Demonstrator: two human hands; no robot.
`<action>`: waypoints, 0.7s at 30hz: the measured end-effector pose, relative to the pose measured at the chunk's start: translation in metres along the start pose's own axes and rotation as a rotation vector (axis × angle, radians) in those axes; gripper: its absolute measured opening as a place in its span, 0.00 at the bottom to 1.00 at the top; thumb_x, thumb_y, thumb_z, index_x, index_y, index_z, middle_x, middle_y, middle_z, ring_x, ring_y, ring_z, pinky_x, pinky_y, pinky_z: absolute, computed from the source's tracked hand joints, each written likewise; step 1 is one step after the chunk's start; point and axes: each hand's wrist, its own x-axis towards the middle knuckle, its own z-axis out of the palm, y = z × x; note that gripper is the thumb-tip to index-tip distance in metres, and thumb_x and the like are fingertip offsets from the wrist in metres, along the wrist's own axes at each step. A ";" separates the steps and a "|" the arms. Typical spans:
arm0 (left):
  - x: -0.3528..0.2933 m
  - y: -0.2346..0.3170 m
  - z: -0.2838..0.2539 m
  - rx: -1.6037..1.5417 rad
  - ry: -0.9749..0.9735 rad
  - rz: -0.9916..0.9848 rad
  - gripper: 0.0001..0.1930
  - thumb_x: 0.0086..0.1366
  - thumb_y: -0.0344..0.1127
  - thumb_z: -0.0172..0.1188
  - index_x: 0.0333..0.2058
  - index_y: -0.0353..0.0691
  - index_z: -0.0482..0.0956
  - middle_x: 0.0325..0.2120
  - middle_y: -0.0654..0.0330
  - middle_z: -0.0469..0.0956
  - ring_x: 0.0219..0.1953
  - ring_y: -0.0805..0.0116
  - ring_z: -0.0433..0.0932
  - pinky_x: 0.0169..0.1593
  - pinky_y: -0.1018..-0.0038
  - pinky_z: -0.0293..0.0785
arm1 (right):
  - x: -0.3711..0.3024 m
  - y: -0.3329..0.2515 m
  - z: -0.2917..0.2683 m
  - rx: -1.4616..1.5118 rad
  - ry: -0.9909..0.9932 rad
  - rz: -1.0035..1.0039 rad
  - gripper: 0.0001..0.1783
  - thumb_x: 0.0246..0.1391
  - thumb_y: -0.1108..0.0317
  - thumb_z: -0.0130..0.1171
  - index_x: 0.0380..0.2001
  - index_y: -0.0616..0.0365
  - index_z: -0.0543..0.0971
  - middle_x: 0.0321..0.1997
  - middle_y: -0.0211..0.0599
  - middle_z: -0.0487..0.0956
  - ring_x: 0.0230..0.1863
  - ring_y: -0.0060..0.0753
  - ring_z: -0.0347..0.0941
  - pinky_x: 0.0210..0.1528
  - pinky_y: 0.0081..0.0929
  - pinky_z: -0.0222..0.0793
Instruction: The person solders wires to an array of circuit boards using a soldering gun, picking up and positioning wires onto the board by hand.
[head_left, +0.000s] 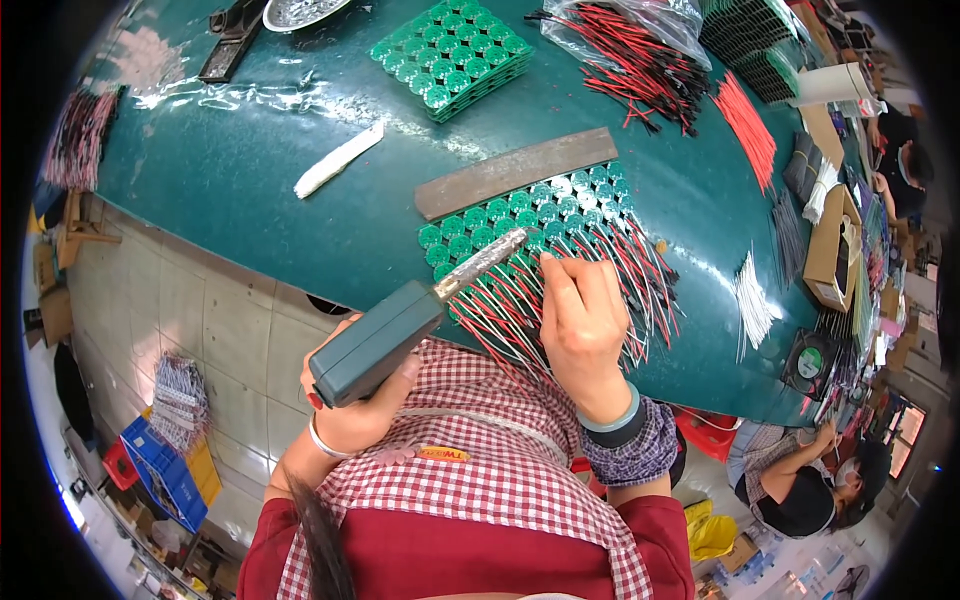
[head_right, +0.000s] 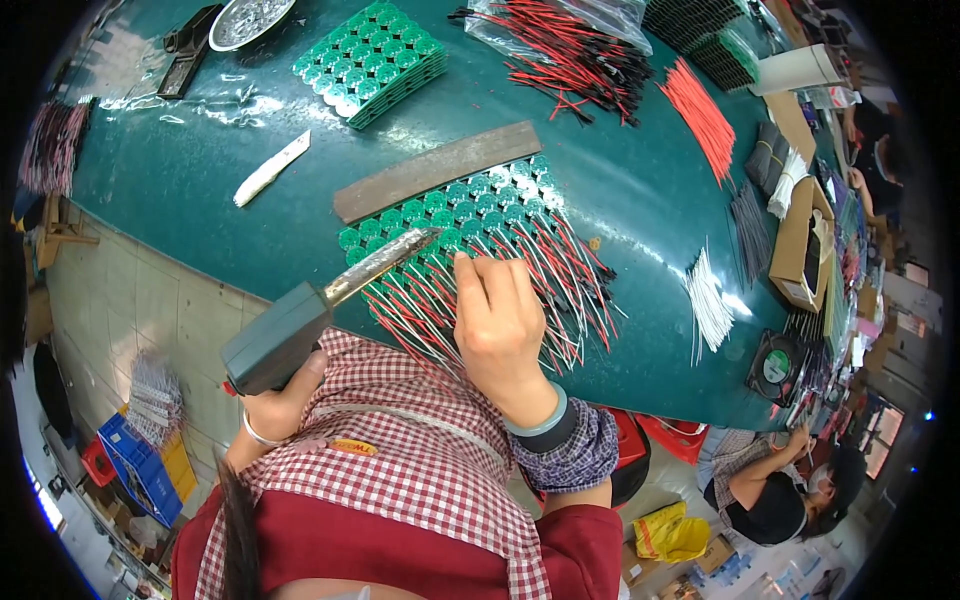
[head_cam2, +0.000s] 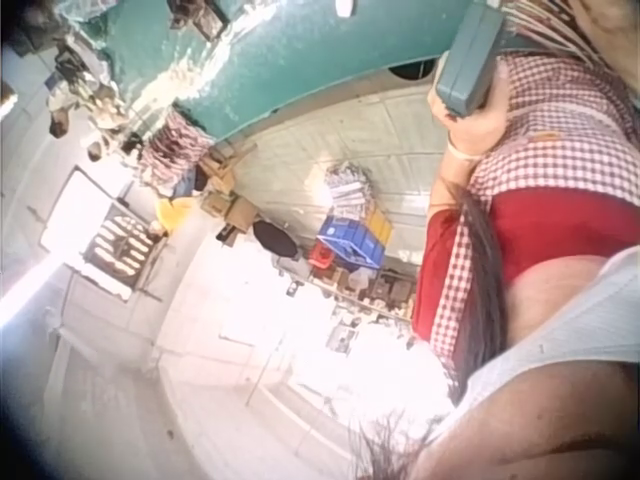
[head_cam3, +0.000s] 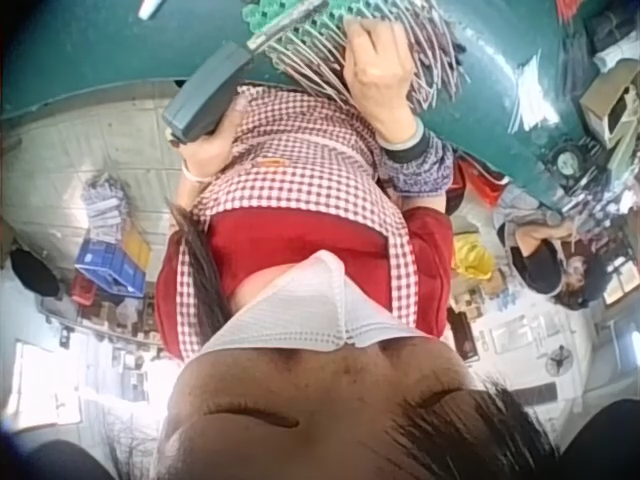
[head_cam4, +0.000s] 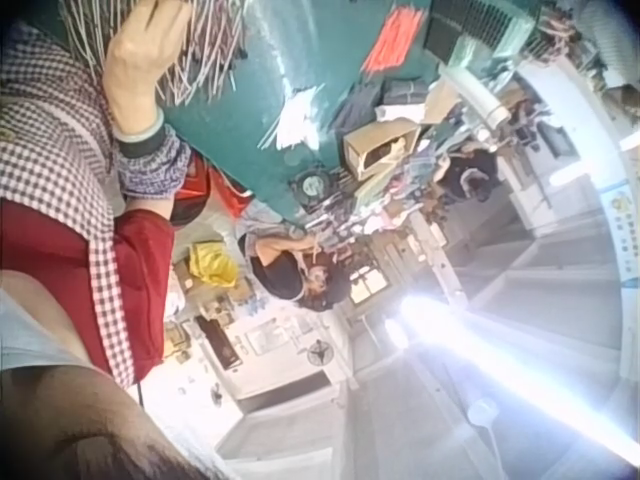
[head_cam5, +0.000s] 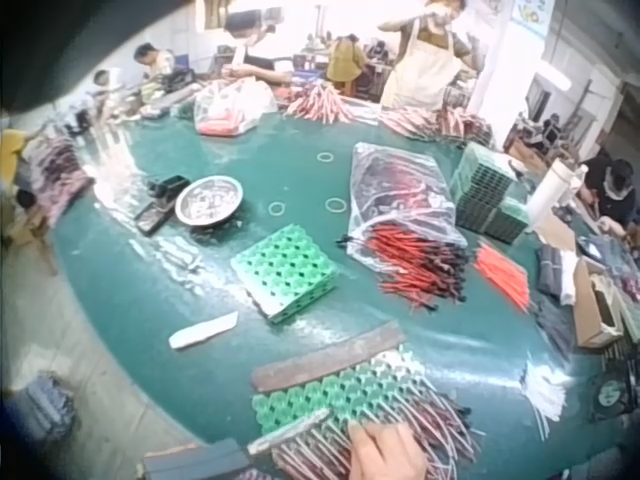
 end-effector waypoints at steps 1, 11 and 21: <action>-0.001 0.001 0.000 -0.038 0.018 -0.045 0.13 0.52 0.23 0.68 0.38 0.32 0.82 0.32 0.56 0.82 0.32 0.67 0.80 0.38 0.78 0.75 | 0.000 0.000 -0.001 -0.007 0.003 0.001 0.16 0.42 0.86 0.63 0.39 0.65 0.81 0.32 0.41 0.76 0.32 0.41 0.72 0.32 0.34 0.70; -0.007 -0.022 0.001 -0.101 0.070 -0.132 0.15 0.58 0.21 0.64 0.45 0.30 0.79 0.30 0.61 0.79 0.25 0.77 0.73 0.28 0.79 0.68 | 0.003 0.009 -0.024 0.032 -0.046 0.030 0.14 0.42 0.82 0.61 0.37 0.63 0.81 0.32 0.38 0.76 0.33 0.39 0.73 0.34 0.32 0.71; 0.004 -0.033 0.004 -0.041 0.119 -0.073 0.15 0.60 0.23 0.63 0.47 0.29 0.77 0.29 0.60 0.78 0.22 0.78 0.71 0.25 0.81 0.64 | 0.001 0.240 -0.132 -0.730 0.144 0.356 0.10 0.46 0.75 0.64 0.35 0.60 0.81 0.36 0.41 0.77 0.42 0.47 0.73 0.43 0.39 0.72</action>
